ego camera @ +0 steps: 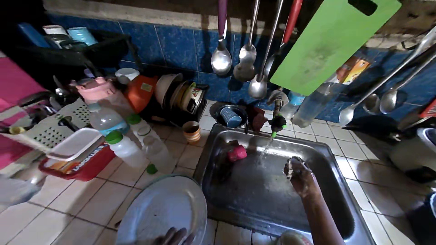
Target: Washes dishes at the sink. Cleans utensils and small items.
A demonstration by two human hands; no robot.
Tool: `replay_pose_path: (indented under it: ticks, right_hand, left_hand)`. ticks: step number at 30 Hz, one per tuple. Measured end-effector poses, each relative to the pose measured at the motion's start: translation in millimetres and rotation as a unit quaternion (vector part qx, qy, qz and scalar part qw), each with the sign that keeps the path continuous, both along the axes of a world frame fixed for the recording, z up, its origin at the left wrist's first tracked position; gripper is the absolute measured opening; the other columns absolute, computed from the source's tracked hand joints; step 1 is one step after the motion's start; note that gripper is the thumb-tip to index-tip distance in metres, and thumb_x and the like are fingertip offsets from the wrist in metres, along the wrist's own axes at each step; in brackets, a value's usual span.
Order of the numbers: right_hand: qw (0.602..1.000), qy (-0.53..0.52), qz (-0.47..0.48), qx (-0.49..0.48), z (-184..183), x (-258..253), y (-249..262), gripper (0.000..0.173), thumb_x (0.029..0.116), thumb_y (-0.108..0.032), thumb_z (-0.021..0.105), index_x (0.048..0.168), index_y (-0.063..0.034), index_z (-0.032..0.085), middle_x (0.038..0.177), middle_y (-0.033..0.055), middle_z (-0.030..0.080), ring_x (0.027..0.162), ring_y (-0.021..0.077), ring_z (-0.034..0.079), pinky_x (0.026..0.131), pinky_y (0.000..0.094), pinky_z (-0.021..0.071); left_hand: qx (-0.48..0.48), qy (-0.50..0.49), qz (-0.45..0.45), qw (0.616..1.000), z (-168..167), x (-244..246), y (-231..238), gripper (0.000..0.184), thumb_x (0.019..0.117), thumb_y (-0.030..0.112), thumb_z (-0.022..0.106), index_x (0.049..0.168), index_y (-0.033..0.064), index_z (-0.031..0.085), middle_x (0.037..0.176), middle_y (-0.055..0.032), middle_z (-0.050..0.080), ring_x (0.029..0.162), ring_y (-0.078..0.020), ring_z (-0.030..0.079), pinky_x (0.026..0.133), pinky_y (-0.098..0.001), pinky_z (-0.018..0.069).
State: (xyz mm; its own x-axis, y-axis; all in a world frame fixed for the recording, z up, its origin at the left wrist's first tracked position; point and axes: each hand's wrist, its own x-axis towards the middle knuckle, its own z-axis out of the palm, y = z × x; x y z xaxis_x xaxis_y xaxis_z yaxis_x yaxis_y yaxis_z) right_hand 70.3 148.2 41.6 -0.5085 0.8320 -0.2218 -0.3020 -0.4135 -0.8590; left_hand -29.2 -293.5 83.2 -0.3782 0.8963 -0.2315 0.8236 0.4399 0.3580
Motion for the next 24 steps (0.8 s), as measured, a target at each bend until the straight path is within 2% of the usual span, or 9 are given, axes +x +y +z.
replay_pose_path:
  ticks: [2, 4, 6, 7, 10, 13, 19, 21, 24]
  right_hand:
    - [0.999, 0.022, -0.005, -0.030, 1, 2, -2, 0.014, 0.1069, -0.007, 0.039, 0.107, -0.0066, 0.053, 0.078, 0.0029, 0.063, 0.063, 0.0104, 0.064, 0.059, 0.0250, 0.0568]
    - [0.999, 0.030, -0.005, -0.044, 1, 2, -5, 0.016, 0.1080, -0.009, 0.039, 0.106, -0.0067, 0.055, 0.079, 0.0028, 0.064, 0.065, 0.0090, 0.065, 0.061, 0.0228, 0.0573]
    - [0.998, 0.032, 0.004, -0.046, 0, 3, -9, 0.018, 0.1081, -0.009, 0.040, 0.105, -0.0060, 0.057, 0.079, 0.0028, 0.066, 0.066, 0.0085, 0.066, 0.062, 0.0220, 0.0580]
    - [0.998, 0.029, 0.008, -0.048, 0, 4, -11, 0.018, 0.1079, -0.009, 0.040, 0.105, -0.0053, 0.057, 0.079, 0.0032, 0.067, 0.067, 0.0087, 0.066, 0.062, 0.0223, 0.0580]
    - [0.998, 0.011, 0.007, -0.056, 3, 8, -16, 0.016, 0.1079, -0.010, 0.041, 0.110, -0.0042, 0.056, 0.084, 0.0052, 0.066, 0.071, 0.0106, 0.067, 0.065, 0.0241, 0.0588]
    - [0.998, 0.027, -0.016, -0.062, 4, 18, -10, 0.018, 0.1083, -0.009, 0.042, 0.112, -0.0018, 0.057, 0.088, 0.0072, 0.069, 0.074, 0.0125, 0.069, 0.068, 0.0256, 0.0603]
    - [0.996, 0.046, -0.052, -0.056, -7, 46, 8, 0.018, 0.1083, -0.009, 0.040, 0.112, -0.0024, 0.057, 0.087, 0.0065, 0.069, 0.073, 0.0118, 0.069, 0.067, 0.0256, 0.0604]
    - [0.996, 0.051, -0.051, -0.059, -7, 46, 6, 0.019, 0.1087, -0.009, 0.039, 0.113, -0.0029, 0.056, 0.087, 0.0062, 0.068, 0.074, 0.0121, 0.069, 0.068, 0.0253, 0.0601]
    - [0.996, 0.048, -0.043, -0.067, -8, 36, 2, 0.019, 0.1089, -0.010, 0.040, 0.111, -0.0023, 0.057, 0.087, 0.0070, 0.068, 0.074, 0.0127, 0.068, 0.067, 0.0255, 0.0594]
  left_hand:
    - [-0.013, 0.033, -0.014, 0.999, 16, -18, 28, 0.061, 0.0994, 0.045, 0.062, 0.143, 0.0023, 0.058, 0.144, -0.0267, 0.056, 0.132, -0.0511, 0.052, 0.102, -0.0668, 0.0446]
    - [0.038, 0.138, 0.003, 0.990, 28, -45, 67, 0.041, 0.1036, 0.026, 0.057, 0.137, 0.0035, 0.063, 0.140, -0.0217, 0.061, 0.131, -0.0439, 0.056, 0.102, -0.0594, 0.0479]
    - [0.112, 0.197, 0.068, 0.972, 35, -87, 117, 0.029, 0.0996, 0.004, 0.057, 0.126, -0.0054, 0.067, 0.133, -0.0261, 0.064, 0.124, -0.0443, 0.061, 0.099, -0.0555, 0.0516]
    - [0.111, 0.178, 0.116, 0.971, 39, -111, 142, 0.031, 0.1011, 0.001, 0.052, 0.128, -0.0096, 0.064, 0.135, -0.0292, 0.060, 0.126, -0.0455, 0.058, 0.103, -0.0548, 0.0488]
    - [0.068, 0.125, 0.249, 0.958, 20, -190, 199, 0.040, 0.1036, 0.006, 0.050, 0.139, -0.0126, 0.052, 0.149, -0.0317, 0.047, 0.142, -0.0452, 0.041, 0.118, -0.0529, 0.0322]
    - [0.080, 0.106, 0.316, 0.939, -10, -232, 220, 0.044, 0.1046, 0.011, 0.051, 0.143, -0.0094, 0.048, 0.148, -0.0296, 0.048, 0.144, -0.0425, 0.040, 0.120, -0.0518, 0.0297]
    - [0.041, 0.136, 0.245, 0.959, -10, -230, 225, 0.042, 0.0988, 0.013, 0.061, 0.136, -0.0062, 0.057, 0.142, -0.0280, 0.055, 0.138, -0.0431, 0.047, 0.114, -0.0564, 0.0370]
    - [0.076, 0.126, 0.203, 0.968, -8, -206, 231, 0.037, 0.0999, 0.014, 0.061, 0.130, -0.0067, 0.062, 0.138, -0.0289, 0.057, 0.134, -0.0444, 0.051, 0.112, -0.0569, 0.0391]
    - [0.024, 0.105, 0.082, 0.991, 9, -137, 251, 0.039, 0.1020, 0.019, 0.059, 0.134, -0.0029, 0.061, 0.122, -0.0309, 0.065, 0.120, -0.0489, 0.060, 0.102, -0.0627, 0.0452]
